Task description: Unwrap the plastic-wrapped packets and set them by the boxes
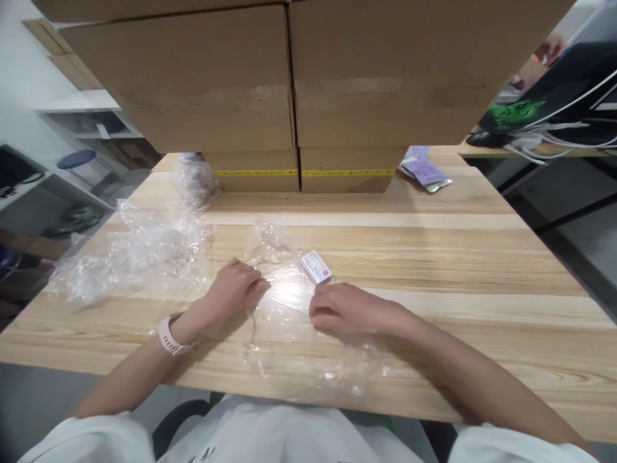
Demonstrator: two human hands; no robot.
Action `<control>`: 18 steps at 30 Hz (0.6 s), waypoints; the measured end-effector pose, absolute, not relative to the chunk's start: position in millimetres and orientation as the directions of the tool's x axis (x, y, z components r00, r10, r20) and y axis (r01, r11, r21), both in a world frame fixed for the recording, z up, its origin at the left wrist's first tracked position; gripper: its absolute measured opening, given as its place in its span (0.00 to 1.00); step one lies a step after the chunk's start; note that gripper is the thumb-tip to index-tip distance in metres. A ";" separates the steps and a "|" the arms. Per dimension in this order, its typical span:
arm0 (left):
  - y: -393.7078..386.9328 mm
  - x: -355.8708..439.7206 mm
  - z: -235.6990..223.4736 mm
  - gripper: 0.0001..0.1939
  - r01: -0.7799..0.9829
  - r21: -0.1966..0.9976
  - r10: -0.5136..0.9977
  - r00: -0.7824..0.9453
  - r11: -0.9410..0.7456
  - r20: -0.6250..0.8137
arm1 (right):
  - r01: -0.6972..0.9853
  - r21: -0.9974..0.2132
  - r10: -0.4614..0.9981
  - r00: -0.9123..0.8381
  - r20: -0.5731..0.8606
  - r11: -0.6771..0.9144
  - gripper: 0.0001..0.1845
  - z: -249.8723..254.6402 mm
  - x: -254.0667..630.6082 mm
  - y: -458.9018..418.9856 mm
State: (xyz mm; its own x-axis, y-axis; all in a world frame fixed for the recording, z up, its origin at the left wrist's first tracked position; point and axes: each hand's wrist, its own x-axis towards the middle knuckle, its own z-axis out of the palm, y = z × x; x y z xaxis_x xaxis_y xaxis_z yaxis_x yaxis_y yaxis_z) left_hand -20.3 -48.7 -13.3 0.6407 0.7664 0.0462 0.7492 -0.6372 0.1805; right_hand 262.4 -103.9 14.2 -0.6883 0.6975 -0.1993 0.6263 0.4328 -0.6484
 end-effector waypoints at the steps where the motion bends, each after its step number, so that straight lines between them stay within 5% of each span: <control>1: -51.5 -18.0 -12.2 0.18 0.765 0.151 0.779 0.623 -0.626 0.076 | 0.618 -0.673 0.713 -0.676 -0.190 0.407 0.11 14.3 260.5 -105.5; 5: -67.1 -6.4 -15.5 0.11 0.630 0.274 0.673 0.734 -0.726 0.094 | 0.804 -0.468 0.897 -0.439 -0.051 0.367 0.11 4.8 251.2 -100.3; 10: -74.6 -7.2 -34.0 0.42 0.513 0.388 0.533 0.844 -0.765 -0.065 | 0.934 -0.199 0.953 -0.304 -0.004 0.297 0.09 -8.6 245.1 -92.2; 13: -70.5 -12.1 -35.9 0.42 0.531 0.396 0.513 0.843 -0.749 -0.161 | 0.942 -0.216 0.966 -0.253 0.043 0.256 0.08 -8.5 252.5 -90.9; 18: -66.1 -15.4 -27.0 0.38 0.549 0.388 0.494 0.836 -0.740 -0.240 | 0.925 -0.371 0.996 -0.072 0.045 0.084 0.20 -9.6 289.8 -81.5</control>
